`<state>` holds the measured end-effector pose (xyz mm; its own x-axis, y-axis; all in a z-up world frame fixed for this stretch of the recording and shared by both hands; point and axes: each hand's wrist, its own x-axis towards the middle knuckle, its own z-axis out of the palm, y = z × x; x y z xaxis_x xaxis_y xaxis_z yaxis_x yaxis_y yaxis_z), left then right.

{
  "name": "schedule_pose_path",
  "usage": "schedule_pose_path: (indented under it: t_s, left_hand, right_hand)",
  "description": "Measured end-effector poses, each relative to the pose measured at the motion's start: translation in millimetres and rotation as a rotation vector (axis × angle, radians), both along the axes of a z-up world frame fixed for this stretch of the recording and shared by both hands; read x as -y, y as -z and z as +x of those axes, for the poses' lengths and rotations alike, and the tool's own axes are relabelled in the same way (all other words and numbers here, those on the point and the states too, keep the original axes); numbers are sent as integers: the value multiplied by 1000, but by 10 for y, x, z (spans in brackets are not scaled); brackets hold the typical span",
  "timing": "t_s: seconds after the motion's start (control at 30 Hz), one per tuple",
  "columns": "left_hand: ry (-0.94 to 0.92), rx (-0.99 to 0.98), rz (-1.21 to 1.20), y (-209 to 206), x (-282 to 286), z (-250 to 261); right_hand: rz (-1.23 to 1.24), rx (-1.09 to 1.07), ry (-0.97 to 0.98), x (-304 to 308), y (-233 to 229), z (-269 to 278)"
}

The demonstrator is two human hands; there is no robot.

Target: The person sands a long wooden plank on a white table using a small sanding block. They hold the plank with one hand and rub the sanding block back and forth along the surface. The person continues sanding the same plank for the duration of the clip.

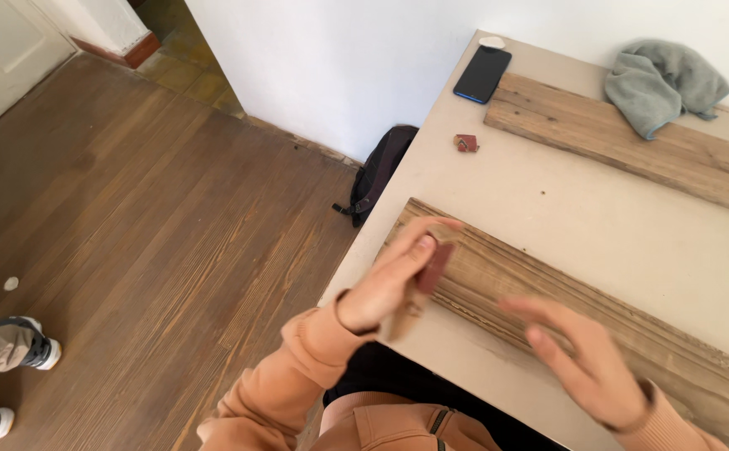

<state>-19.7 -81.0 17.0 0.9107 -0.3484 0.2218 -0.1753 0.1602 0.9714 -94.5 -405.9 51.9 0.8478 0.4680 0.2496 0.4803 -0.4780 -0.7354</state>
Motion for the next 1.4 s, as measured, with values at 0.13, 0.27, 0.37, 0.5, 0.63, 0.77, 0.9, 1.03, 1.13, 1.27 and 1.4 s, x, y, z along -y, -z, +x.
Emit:
schedule_pose_path:
  t_s: [0.13,0.27,0.37,0.5,0.63,0.77,0.9,1.03,1.13,1.27,1.4]
  left_hand:
    - [45,16,71,-399,382,-138]
    - [92,42,10,-446,281,-50]
    - [309,-181,-145,-390,57,49]
    - [-129,269,376,-77,-336,122]
    - [-380,212,893,348,-445,-72]
    - [-397,185,960,628,-432,-90]
    - [-433,184,943,727,-420,-66]
    - [-451,131,900,813,-440,-60]
    - [-456,109,895,807,-442,-65]
    - [-443,96,909,757,-433,-33]
    - [-435,84,904,771,-421,-65]
  right_hand:
    - [879,-615,-241,-552,374,484]
    - [1029,-796,-143,-686,477,656]
    - [964,-896,-140,-687,494,694]
    - [254,-499,121,-634,219,806]
    - [-528,126,108,-668,511,831]
    - [-819,423,180,-687,974,867]
    - [-724,422,218,-917,1175,1275]
    - [-631,433,191,-1357,1333,1848]
    - [-663,425,101,-1334,1301,1722]
    - [-711,424,8,-866,1171,1806]
    - [-659,470,-76,-876,1287,2004]
